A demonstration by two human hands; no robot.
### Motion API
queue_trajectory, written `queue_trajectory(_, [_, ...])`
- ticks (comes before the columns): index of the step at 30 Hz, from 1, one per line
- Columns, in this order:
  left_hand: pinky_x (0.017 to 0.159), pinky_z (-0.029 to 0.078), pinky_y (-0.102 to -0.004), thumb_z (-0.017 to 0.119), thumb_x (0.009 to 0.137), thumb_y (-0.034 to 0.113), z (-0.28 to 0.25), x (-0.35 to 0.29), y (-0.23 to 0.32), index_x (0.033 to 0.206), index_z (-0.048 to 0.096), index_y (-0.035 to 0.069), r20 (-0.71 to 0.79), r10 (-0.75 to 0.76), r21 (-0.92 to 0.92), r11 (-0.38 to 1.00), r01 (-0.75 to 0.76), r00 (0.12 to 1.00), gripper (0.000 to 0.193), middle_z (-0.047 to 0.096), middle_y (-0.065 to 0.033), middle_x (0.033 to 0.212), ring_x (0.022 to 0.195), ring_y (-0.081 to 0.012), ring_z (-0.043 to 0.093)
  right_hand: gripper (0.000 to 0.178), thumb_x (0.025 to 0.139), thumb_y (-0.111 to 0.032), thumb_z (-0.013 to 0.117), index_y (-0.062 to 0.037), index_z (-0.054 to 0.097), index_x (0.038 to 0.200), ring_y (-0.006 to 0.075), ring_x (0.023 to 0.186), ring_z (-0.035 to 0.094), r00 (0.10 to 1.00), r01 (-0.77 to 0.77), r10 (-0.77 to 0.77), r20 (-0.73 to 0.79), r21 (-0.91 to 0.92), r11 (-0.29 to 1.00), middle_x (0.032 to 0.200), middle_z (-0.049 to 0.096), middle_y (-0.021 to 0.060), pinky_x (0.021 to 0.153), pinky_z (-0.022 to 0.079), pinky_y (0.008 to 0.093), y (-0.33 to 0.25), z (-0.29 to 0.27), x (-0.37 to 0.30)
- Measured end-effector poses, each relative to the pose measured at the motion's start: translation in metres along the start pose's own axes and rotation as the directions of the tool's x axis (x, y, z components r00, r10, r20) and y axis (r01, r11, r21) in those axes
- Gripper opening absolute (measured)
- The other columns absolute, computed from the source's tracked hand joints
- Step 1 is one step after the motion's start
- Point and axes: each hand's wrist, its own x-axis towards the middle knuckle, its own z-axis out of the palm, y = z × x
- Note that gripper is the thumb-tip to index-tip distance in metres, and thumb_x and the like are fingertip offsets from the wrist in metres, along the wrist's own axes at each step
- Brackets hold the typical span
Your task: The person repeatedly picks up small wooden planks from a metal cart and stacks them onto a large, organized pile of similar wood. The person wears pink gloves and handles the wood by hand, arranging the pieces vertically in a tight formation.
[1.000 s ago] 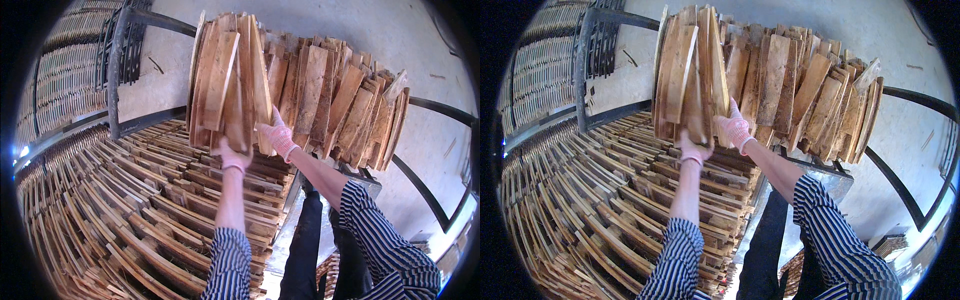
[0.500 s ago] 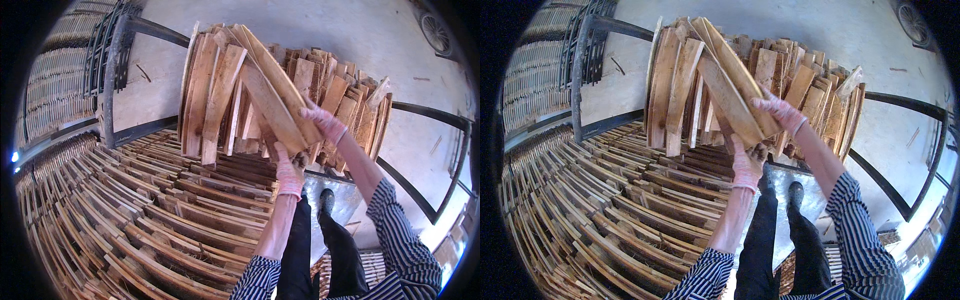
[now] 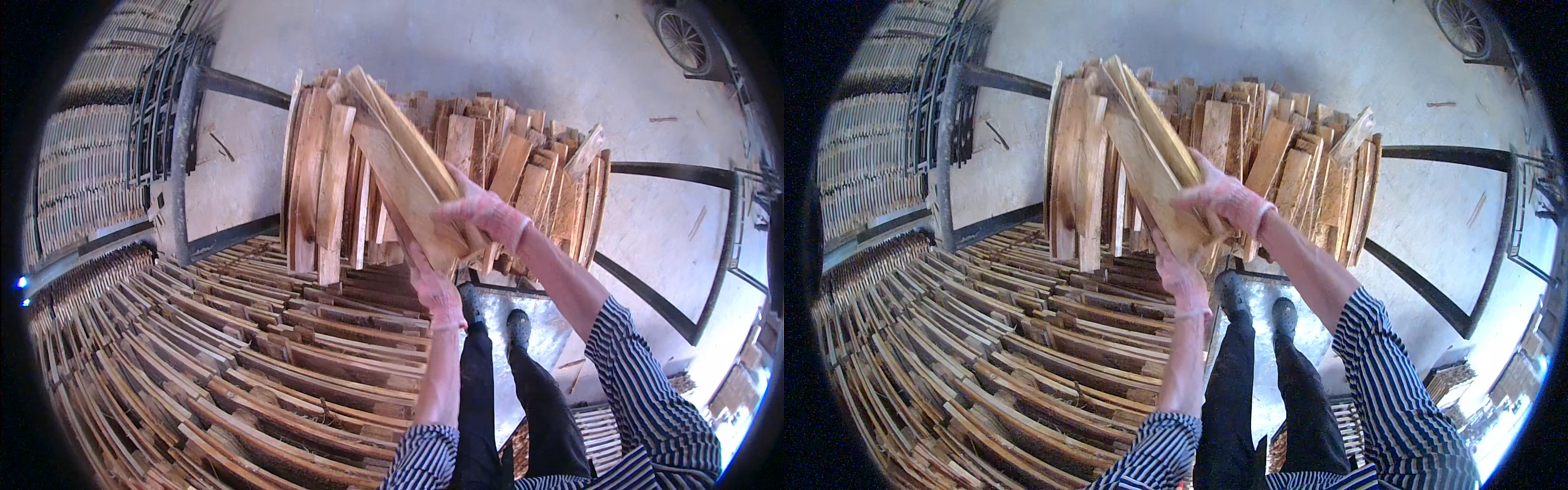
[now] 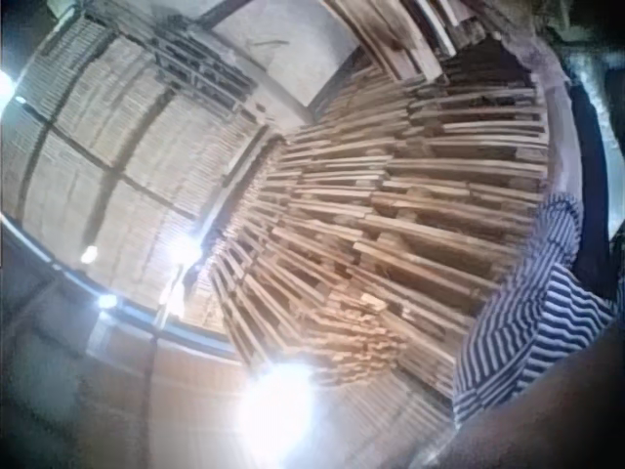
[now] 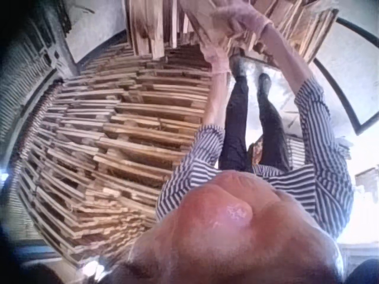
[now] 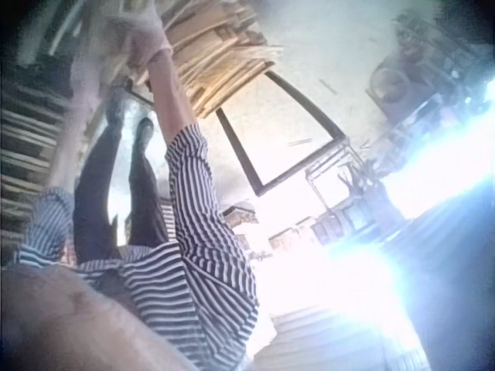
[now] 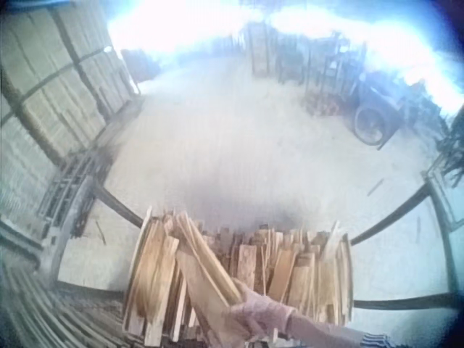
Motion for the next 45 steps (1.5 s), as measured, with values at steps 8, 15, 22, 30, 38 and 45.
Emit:
queue_trajectory(8, [0.077, 0.058, -0.0366, 0.052, 0.103, 0.052, -0.004, -0.179, 0.021, 0.133, 0.057, -0.001, 0.007, -0.305, 0.24, 0.925, 0.295, 0.952, 0.061, 0.068, -0.0204, 0.113, 0.097, -0.0244, 0.068, 0.123, 0.065, -0.028, 0.096, -0.0175, 0.021, 0.162, 0.0267, 0.127, 0.056, 0.941, -0.339, 0.303, 0.151, 0.382, 0.86, 0.139, 0.056, 0.0148, 0.103, 0.052, 0.0419, 0.068, -0.039, -0.132])
queue_trajectory(15, [0.069, 0.049, -0.0305, 0.053, 0.097, 0.066, -0.076, -0.152, -0.021, 0.097, 0.074, 0.002, 0.448, -0.553, 0.217, 0.829, 0.515, 0.702, 0.067, 0.07, -0.0012, 0.077, 0.072, -0.013, 0.064, 0.101, 0.078, -0.007, 0.086, -0.0151, 0.026, 0.158, 0.0226, 0.108, 0.067, 0.929, -0.367, 0.286, 0.233, 0.51, 0.778, 0.131, 0.059, 0.0131, 0.085, 0.062, 0.0385, 0.024, -0.007, -0.143])
queue_trajectory(22, [0.118, 0.037, -0.0459, 0.064, 0.093, 0.06, -0.084, -0.173, 0.021, 0.156, 0.03, 0.011, 0.865, -0.088, -0.403, 0.462, 0.79, 0.493, 0.087, 0.038, -0.0091, 0.158, 0.147, -0.0255, 0.033, 0.112, 0.071, -0.012, 0.088, -0.0072, 0.019, 0.16, 0.0237, 0.11, 0.063, 0.953, -0.303, 0.281, 0.117, 0.287, 0.909, 0.13, 0.057, 0.014, 0.093, 0.056, 0.0379, -0.002, -0.007, -0.262])
queue_trajectory(30, [0.107, 0.049, -0.0492, 0.065, 0.079, 0.077, -0.02, -0.18, 0.127, 0.151, 0.042, 0.011, 0.614, -0.129, -0.61, 0.549, 0.572, 0.779, 0.099, 0.058, -0.0139, 0.141, 0.123, -0.0322, 0.06, 0.128, 0.061, -0.026, 0.096, -0.0113, 0.019, 0.161, 0.0275, 0.134, 0.047, 0.957, -0.227, 0.288, 0.023, -0.559, 0.798, 0.144, 0.048, 0.0171, 0.111, 0.041, 0.0384, -0.088, 0.023, -0.437])
queue_trajectory(38, [0.11, 0.048, -0.044, 0.06, 0.083, 0.079, -0.069, -0.272, 0.265, 0.145, 0.047, 0.005, 0.35, 0.034, -0.74, 0.623, 0.254, 0.936, 0.098, 0.06, -0.0149, 0.134, 0.124, -0.0296, 0.059, 0.107, 0.085, -0.048, 0.073, -0.0057, 0.013, 0.163, 0.0287, 0.153, 0.023, 0.931, 0.253, -0.064, 0.359, -0.51, 0.822, 0.161, 0.031, 0.0209, 0.124, 0.018, 0.0371, -0.169, 0.097, -0.447])
queue_trajectory(45, [0.105, 0.051, -0.0439, 0.08, 0.085, 0.033, -0.193, -0.355, 0.331, 0.138, 0.054, 0.0, 0.264, 0.208, -0.845, 0.521, 0.122, 0.942, 0.068, 0.064, -0.0146, 0.129, 0.119, -0.0289, 0.063, 0.099, 0.079, -0.035, 0.08, -0.0107, 0.027, 0.16, 0.0323, 0.145, 0.041, 0.841, 0.489, -0.089, 0.534, -0.678, 0.548, 0.156, 0.04, 0.0202, 0.115, 0.039, 0.0393, -0.207, 0.21, -0.515])
